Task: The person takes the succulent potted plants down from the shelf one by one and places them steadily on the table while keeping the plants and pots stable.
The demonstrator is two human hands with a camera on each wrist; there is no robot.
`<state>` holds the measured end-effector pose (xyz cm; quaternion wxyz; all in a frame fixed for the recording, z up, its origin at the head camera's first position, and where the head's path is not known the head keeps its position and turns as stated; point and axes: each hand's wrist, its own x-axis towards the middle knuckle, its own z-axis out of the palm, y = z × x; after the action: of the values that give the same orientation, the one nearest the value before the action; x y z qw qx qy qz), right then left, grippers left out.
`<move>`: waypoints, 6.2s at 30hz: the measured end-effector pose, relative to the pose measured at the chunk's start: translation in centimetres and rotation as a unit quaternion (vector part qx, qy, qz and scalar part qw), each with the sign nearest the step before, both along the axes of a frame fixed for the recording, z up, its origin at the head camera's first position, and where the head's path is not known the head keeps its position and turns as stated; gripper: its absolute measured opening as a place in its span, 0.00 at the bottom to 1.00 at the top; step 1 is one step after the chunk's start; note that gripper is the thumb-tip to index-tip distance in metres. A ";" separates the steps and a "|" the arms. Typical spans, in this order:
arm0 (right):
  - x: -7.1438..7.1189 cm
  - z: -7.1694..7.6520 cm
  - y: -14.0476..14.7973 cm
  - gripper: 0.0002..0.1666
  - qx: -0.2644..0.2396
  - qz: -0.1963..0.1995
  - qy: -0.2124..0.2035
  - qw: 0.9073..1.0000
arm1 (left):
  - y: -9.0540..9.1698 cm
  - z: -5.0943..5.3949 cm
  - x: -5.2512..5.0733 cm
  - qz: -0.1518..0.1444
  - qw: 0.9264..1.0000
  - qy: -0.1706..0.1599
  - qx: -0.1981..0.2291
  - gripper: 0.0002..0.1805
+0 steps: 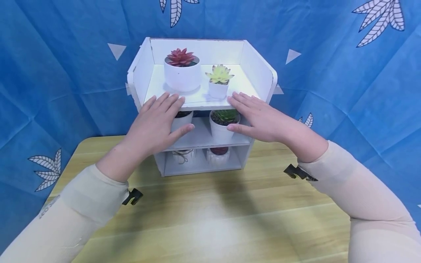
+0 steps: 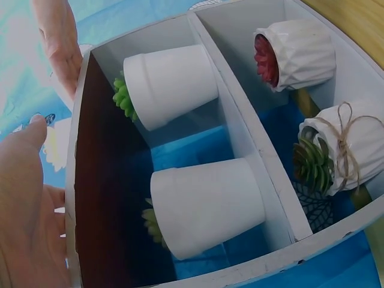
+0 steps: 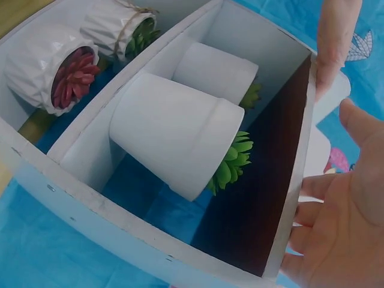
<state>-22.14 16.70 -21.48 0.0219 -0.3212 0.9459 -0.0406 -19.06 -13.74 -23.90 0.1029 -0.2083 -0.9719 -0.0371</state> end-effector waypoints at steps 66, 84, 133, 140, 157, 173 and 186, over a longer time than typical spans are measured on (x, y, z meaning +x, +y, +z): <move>-2.0 0.1 -1.0 0.47 -0.095 -0.048 0.022 0.994 | 0.0 -0.3 -0.8 0.024 0.998 0.035 0.036 0.44; -2.8 0.6 -2.4 0.51 -0.157 -0.106 0.008 0.982 | 0.1 -0.5 -0.5 0.019 0.998 0.045 0.037 0.47; -4.8 1.4 -4.1 0.45 -0.319 -0.114 -0.072 0.938 | 0.2 -0.5 -0.8 0.025 0.998 0.043 0.024 0.47; -5.0 1.4 -4.4 0.44 -0.307 -0.127 -0.051 0.942 | 0.2 -0.5 -0.7 0.026 0.998 0.045 0.020 0.47; -4.8 1.4 -4.2 0.42 -0.319 -0.138 -0.060 0.936 | 0.2 -0.7 -0.8 0.027 0.998 0.047 0.018 0.47; -4.8 1.1 -3.8 0.42 -0.324 -0.132 -0.050 0.935 | 0.0 -0.8 -0.8 0.030 0.998 0.045 0.021 0.47; -4.1 0.8 -2.7 0.40 -0.351 -0.123 -0.063 0.926 | 0.2 -0.9 -1.0 0.026 0.998 0.053 0.018 0.47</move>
<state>-26.21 13.96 -20.70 -0.0381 -0.1864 0.9001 -0.3920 -20.04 -13.53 -24.84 0.1587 -0.1828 -0.9694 -0.0404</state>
